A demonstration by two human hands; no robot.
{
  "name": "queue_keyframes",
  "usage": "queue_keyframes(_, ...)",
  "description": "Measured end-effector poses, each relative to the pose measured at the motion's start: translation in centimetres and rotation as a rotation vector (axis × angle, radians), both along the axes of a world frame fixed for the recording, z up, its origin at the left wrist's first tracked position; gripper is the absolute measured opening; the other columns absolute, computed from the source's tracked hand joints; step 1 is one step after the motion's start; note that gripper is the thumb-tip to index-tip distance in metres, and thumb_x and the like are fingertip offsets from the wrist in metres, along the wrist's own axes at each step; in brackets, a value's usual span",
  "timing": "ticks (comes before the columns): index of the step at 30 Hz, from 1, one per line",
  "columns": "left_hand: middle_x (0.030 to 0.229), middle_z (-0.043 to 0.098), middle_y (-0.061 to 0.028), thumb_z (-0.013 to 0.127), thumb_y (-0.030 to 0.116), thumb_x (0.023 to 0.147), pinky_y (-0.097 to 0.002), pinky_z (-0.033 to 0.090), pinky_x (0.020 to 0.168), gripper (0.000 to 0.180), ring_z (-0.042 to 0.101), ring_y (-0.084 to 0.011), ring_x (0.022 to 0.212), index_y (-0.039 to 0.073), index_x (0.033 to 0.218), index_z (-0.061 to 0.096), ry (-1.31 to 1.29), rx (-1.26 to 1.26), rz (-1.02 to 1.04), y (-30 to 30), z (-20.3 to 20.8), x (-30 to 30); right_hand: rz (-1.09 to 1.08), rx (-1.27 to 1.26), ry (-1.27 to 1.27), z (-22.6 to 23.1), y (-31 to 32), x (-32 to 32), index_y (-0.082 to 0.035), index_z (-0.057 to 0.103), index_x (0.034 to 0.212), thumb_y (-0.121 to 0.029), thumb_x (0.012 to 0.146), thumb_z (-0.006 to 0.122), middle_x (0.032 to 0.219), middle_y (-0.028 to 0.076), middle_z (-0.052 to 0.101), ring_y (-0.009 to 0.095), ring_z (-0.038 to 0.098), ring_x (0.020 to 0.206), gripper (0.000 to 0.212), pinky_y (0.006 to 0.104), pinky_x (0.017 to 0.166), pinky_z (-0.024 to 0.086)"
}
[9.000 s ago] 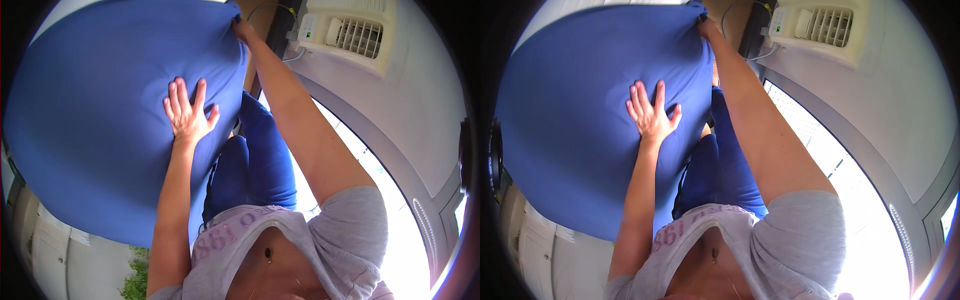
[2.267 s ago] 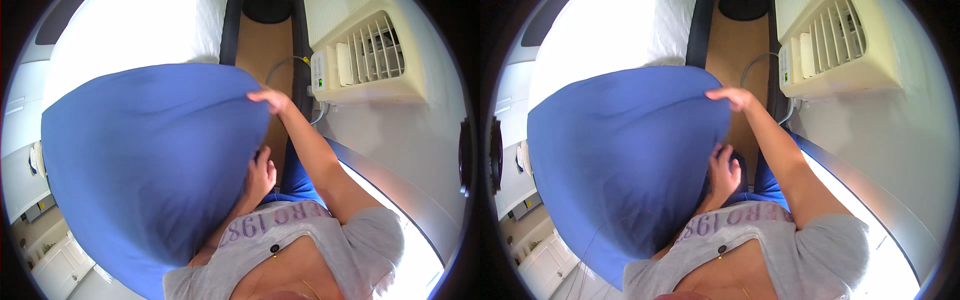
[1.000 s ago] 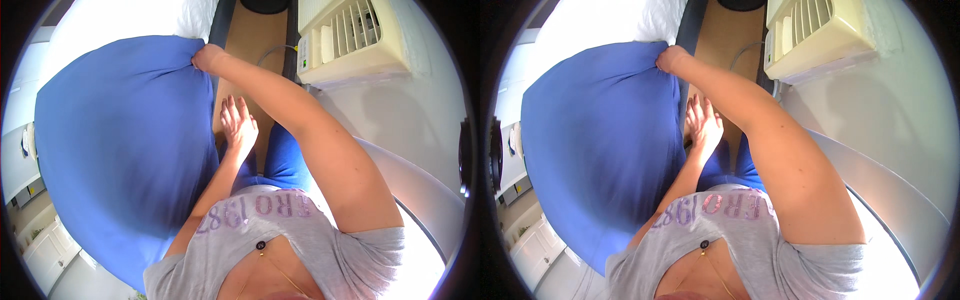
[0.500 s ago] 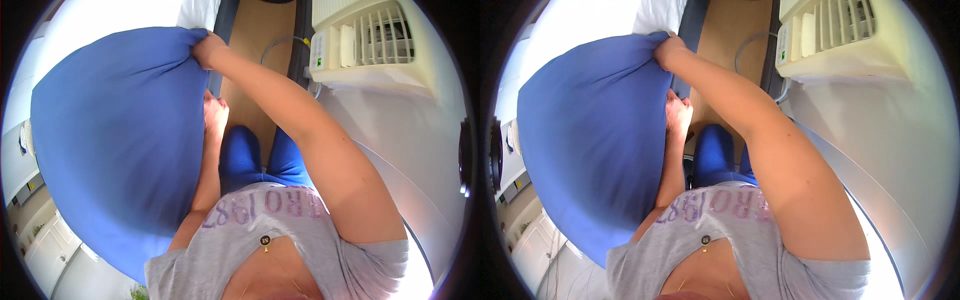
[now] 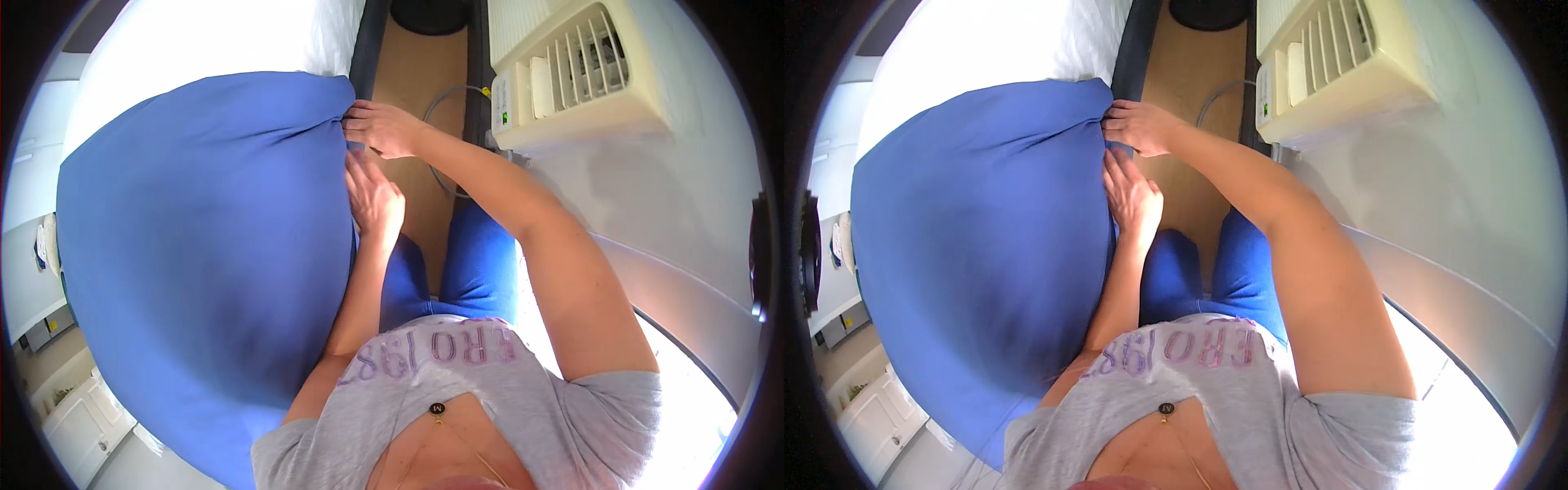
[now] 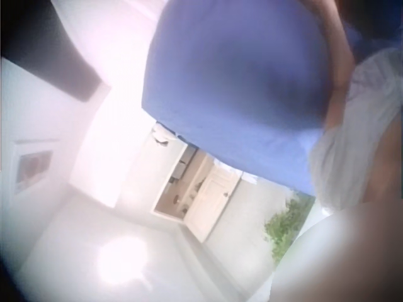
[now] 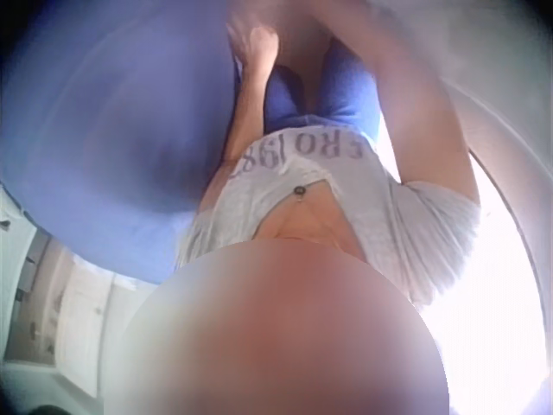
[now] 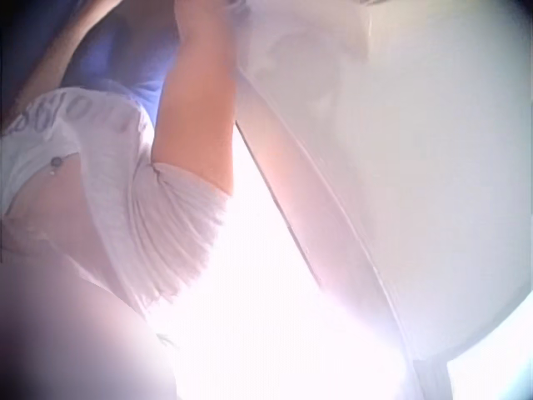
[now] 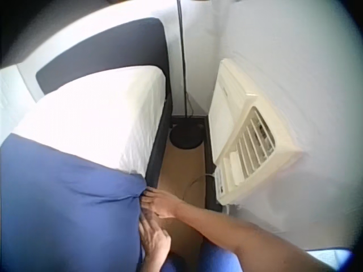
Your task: The person adjusts a blue duvet over a mattress, shakes a white sheet, tucks the duvet into the bed frame, sprays the duvet with a bottle, and picks up a blue cloth.
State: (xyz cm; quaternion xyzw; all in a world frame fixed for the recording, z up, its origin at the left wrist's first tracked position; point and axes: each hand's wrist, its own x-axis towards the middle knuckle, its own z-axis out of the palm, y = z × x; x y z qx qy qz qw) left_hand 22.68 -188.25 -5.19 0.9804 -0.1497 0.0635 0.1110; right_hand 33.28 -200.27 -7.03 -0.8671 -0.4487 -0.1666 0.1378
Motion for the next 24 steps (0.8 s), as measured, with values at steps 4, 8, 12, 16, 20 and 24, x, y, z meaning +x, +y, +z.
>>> queue_keyframes(4,0.130,0.035,-0.0263,0.055,0.002,0.069,-0.0398,0.026,0.105,0.059,0.033,-0.0371,0.123,-0.014,0.121,0.034,0.011,0.133,0.094,2.2,-2.2,2.4,-0.134,-0.088,0.187,-0.8,3.9,0.4,-0.009,0.058,0.106,-0.018,0.068,0.061,0.108,0.006,0.057,0.023,0.051,0.102,0.039,0.0331,0.097,0.032)
queue_keyframes(8,0.132,0.033,-0.0271,0.050,0.006,0.073,-0.0382,0.023,0.107,0.058,0.032,-0.0353,0.124,-0.015,0.124,0.032,0.184,0.182,0.062,1.8,-2.0,3.5,-0.231,-0.097,0.218,-1.6,3.8,0.6,-0.008,0.061,0.101,-0.019,0.068,0.061,0.103,0.003,0.058,0.022,0.051,0.100,0.035,0.0343,0.094,0.035)
queue_keyframes(12,0.139,0.022,-0.0290,0.051,0.008,0.074,-0.0406,0.018,0.109,0.066,0.023,-0.0381,0.130,-0.014,0.131,0.024,-0.008,0.282,-0.074,4.6,-3.9,-0.6,-0.174,-0.202,0.442,2.7,2.2,1.6,-0.006,0.061,0.100,-0.016,0.067,0.061,0.102,0.004,0.059,0.022,0.051,0.101,0.034,0.0341,0.093,0.037)
queue_keyframes(16,0.138,0.023,-0.0280,0.063,0.016,0.070,-0.0423,0.017,0.109,0.081,0.021,-0.0384,0.130,-0.013,0.133,0.021,0.124,0.043,0.043,3.2,-1.6,-1.3,-0.074,-0.065,0.001,3.4,-0.5,2.4,-0.006,0.061,0.102,-0.011,0.064,0.062,0.103,0.004,0.059,0.024,0.051,0.103,0.038,0.0333,0.094,0.037)
queue_keyframes(20,0.136,0.028,-0.0269,0.060,0.016,0.071,-0.0442,0.018,0.108,0.080,0.026,-0.0379,0.127,-0.013,0.133,0.018,0.072,0.121,0.058,1.9,-1.4,0.6,-0.127,-0.252,-0.024,1.6,-0.1,4.5,-0.011,0.062,0.101,-0.012,0.065,0.063,0.103,0.001,0.059,0.022,0.051,0.104,0.036,0.0342,0.098,0.033)
queue_keyframes(24,0.107,0.047,-0.0204,0.040,0.034,0.086,-0.0351,0.032,0.090,0.050,0.043,-0.0298,0.102,-0.009,0.113,0.040,-0.236,0.323,0.062,3.4,-3.2,1.5,-0.203,-0.792,0.340,2.7,5.1,4.8,-0.011,0.065,0.101,-0.016,0.071,0.055,0.107,0.005,0.061,0.024,0.049,0.110,0.032,0.0372,0.105,0.024)
